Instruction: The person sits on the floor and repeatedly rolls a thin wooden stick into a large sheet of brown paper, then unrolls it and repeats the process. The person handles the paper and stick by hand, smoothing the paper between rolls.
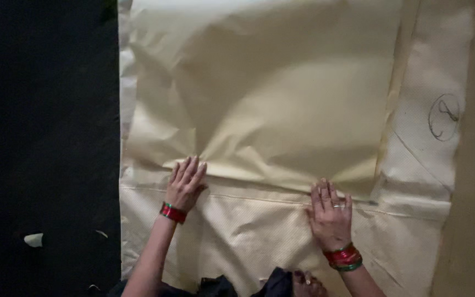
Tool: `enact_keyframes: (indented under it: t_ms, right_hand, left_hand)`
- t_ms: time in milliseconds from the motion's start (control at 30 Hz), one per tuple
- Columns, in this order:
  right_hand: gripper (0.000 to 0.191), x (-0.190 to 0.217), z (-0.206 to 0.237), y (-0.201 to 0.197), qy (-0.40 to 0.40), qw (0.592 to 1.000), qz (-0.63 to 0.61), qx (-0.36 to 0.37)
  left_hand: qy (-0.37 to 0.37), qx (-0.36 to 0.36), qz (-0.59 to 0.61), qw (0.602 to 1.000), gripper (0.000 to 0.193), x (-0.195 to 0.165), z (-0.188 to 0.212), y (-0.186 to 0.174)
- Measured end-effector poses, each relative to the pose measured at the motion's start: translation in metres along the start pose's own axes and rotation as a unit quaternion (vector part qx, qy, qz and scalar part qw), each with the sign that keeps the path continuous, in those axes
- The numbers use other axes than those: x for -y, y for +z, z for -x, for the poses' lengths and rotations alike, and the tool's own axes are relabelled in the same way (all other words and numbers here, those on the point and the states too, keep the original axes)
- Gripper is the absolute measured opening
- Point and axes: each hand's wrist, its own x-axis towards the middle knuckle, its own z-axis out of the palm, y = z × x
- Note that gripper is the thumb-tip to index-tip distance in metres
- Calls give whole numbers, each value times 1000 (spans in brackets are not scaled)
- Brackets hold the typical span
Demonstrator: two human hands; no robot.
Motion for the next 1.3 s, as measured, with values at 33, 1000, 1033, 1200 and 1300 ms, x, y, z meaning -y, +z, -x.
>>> enact_keyframes:
  t_ms: [33,1000,1033,1200,1300]
  right_hand:
    - [56,-3,-1,2,-13,999,9,-45]
    - [81,-24,55,17,212,972,-12,-99]
    - [79,-24,59,17,226,971,2,-84]
    - [76,-30,86,22,233,968,40,-84]
    - [70,-20,80,28,176,967,102,-154]
  left_hand:
    - [2,-17,-23,1000,50,4,2,12]
    - [-327,94,-42,940,81,-127,43,87]
    - [-344,108,-26,932,82,-131,47,83]
    - [-350,151,-1,925,81,-138,72,71]
    - [-341,96,12,935,75,-143,70,79]
